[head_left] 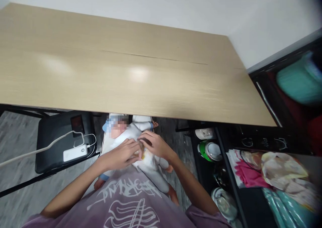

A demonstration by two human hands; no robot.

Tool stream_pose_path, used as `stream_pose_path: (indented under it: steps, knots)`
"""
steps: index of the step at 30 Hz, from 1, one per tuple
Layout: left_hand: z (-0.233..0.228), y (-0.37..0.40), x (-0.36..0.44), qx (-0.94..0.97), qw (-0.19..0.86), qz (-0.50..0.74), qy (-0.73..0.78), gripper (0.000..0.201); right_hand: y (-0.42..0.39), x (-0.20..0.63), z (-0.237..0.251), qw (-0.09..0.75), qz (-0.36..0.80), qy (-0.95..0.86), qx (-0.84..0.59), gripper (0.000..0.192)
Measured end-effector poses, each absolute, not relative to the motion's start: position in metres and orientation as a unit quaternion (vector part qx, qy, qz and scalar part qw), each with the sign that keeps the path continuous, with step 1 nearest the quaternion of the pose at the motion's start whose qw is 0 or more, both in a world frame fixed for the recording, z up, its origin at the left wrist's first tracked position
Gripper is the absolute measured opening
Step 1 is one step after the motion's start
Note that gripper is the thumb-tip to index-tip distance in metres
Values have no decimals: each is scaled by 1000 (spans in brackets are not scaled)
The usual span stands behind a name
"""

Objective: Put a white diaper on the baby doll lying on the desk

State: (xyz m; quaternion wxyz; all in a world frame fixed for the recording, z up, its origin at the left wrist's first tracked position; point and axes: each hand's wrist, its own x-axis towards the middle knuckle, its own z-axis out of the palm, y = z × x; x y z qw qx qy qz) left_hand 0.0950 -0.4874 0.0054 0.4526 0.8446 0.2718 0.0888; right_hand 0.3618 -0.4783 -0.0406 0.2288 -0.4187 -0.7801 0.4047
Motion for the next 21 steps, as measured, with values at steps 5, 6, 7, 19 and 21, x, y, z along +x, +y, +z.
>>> stream_pose_path:
  steps: [5, 6, 7, 19, 21]
  knots:
    - [22, -505, 61, 799, 555, 34, 228, 17, -504, 408, -9, 89, 476, -717, -502, 47]
    - [20, -507, 61, 800, 551, 41, 235, 20, -512, 420, -5, 62, 504, -685, -522, 52]
    - [16, -506, 66, 805, 538, 53, 246, 23, -520, 430, -3, 39, 531, -656, -535, 54]
    - [-58, -454, 240, 912, 282, -126, 269, 43, -599, 412, -65, -9, 402, -636, -659, 32]
    - [-56, -462, 234, 912, 280, -101, 282, 43, -610, 420, -74, -7, 435, -613, -659, 33]
